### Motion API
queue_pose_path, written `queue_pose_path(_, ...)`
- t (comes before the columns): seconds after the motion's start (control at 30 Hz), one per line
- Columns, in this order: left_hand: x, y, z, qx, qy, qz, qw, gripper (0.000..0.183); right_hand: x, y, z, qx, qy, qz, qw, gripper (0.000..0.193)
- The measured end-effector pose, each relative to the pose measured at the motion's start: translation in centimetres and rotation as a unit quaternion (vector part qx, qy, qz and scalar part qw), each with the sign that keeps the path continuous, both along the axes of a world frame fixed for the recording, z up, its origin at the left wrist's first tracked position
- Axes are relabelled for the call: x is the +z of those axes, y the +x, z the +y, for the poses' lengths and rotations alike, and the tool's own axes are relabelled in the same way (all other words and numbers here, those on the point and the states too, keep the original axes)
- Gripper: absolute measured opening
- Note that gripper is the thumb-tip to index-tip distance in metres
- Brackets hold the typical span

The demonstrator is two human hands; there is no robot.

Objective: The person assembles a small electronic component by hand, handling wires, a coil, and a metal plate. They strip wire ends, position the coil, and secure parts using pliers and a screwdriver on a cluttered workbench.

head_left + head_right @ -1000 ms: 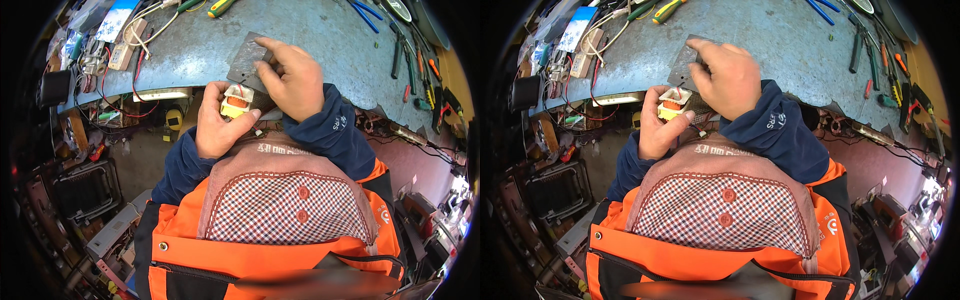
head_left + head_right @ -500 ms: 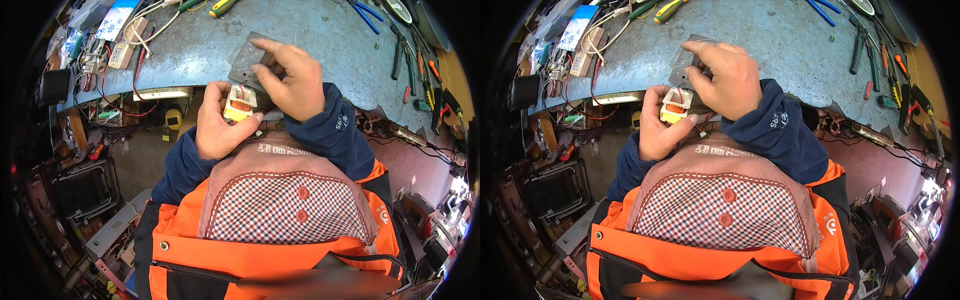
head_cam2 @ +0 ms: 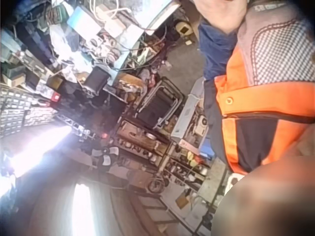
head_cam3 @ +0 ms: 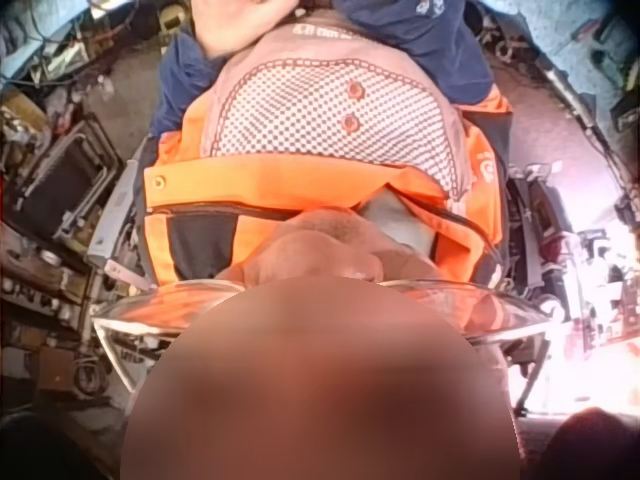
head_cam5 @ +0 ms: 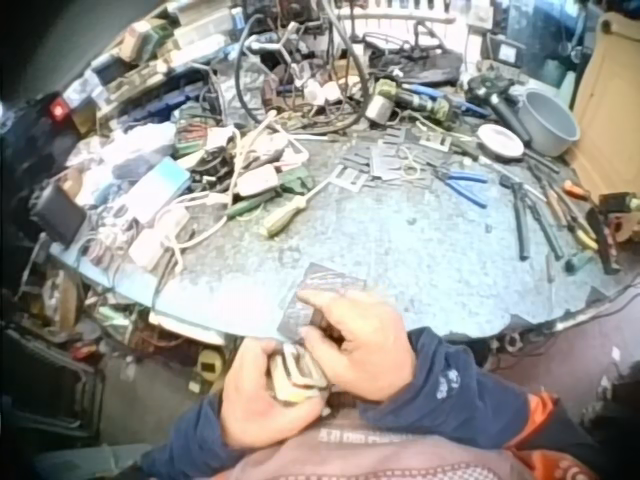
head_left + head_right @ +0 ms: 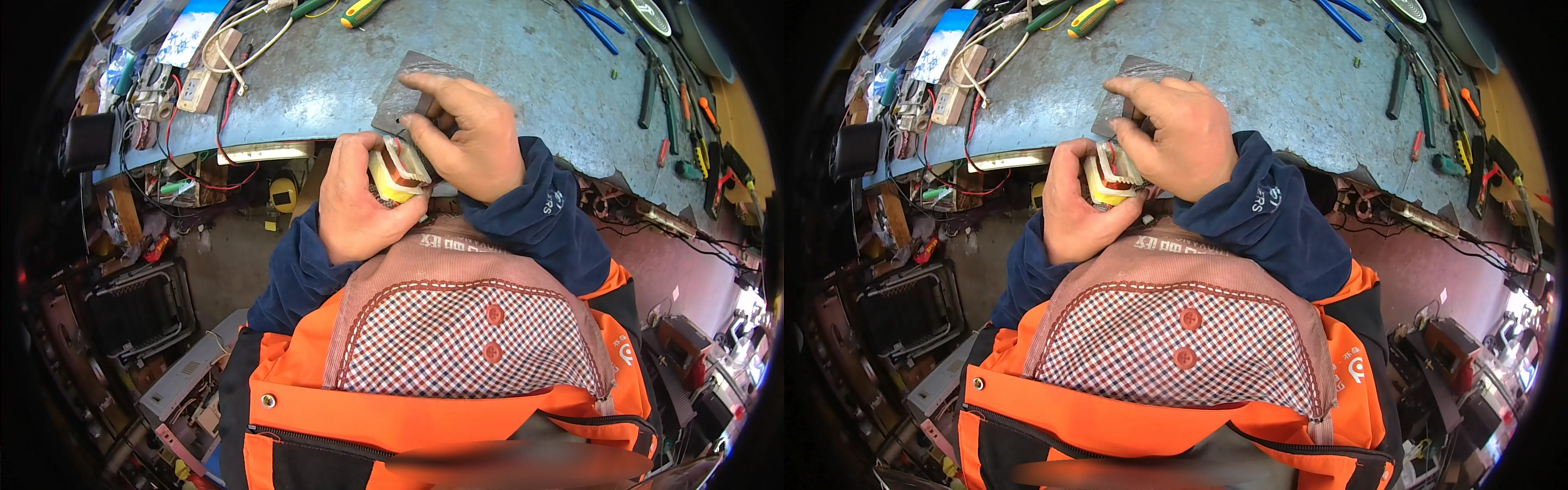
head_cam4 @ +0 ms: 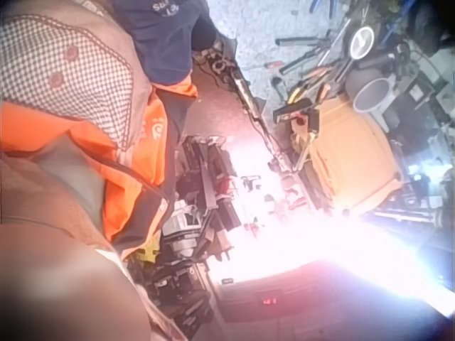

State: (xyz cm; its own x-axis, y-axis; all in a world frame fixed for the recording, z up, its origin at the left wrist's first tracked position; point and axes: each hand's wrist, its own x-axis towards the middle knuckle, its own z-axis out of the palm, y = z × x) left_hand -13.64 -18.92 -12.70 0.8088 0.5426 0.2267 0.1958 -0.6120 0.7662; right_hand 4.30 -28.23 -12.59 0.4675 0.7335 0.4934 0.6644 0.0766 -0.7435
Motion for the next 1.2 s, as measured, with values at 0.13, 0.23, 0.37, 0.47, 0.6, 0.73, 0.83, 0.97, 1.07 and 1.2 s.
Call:
queue_pose_path(0.13,-0.2,0.0,0.2,-0.018,0.041,-0.014,0.999,0.064,-0.4,-0.3,0.2,-0.039,-0.004,-0.011,0.999,0.039)
queue_pose_path(0.23,-0.4,0.1,0.3,-0.023,0.068,-0.025,0.997,0.064,-0.2,-0.1,0.1,-0.080,-0.005,0.015,0.997,0.039)
queue_pose_path(0.37,-0.3,0.2,0.2,-0.021,0.072,-0.024,0.997,0.063,0.4,-0.3,-0.2,-0.040,-0.002,0.075,0.996,0.038)
queue_pose_path(0.47,-0.2,0.2,0.2,-0.024,0.072,-0.024,0.997,0.063,-0.5,0.0,0.0,-0.008,0.002,0.015,1.000,0.038)
queue_pose_path(0.6,-0.6,0.0,0.4,-0.029,0.073,-0.022,0.997,0.066,-0.7,-0.1,0.1,-0.064,0.002,0.009,0.998,0.038)
queue_pose_path(0.73,-0.5,-0.8,-0.1,-0.015,-0.166,-0.002,0.986,0.063,-0.4,0.0,0.0,-0.076,0.020,0.061,0.995,0.037)
queue_pose_path(0.83,0.6,-1.5,0.0,-0.032,-0.432,-0.055,0.900,0.054,-0.3,0.4,-0.2,-0.049,0.045,0.056,0.996,0.037)
queue_pose_path(0.97,-1.7,-2.8,1.6,-0.040,-0.601,-0.069,0.795,0.050,-0.5,1.0,-0.2,-0.019,0.067,-0.020,0.997,0.037)
queue_pose_path(1.07,-2.6,-2.7,1.7,-0.024,-0.658,-0.072,0.749,0.055,-0.5,1.2,-0.3,0.020,0.059,-0.037,0.997,0.038)
queue_pose_path(1.2,-3.1,-2.5,2.0,-0.050,-0.694,-0.067,0.715,0.057,-0.3,0.7,-0.4,0.030,-0.002,0.100,0.995,0.038)
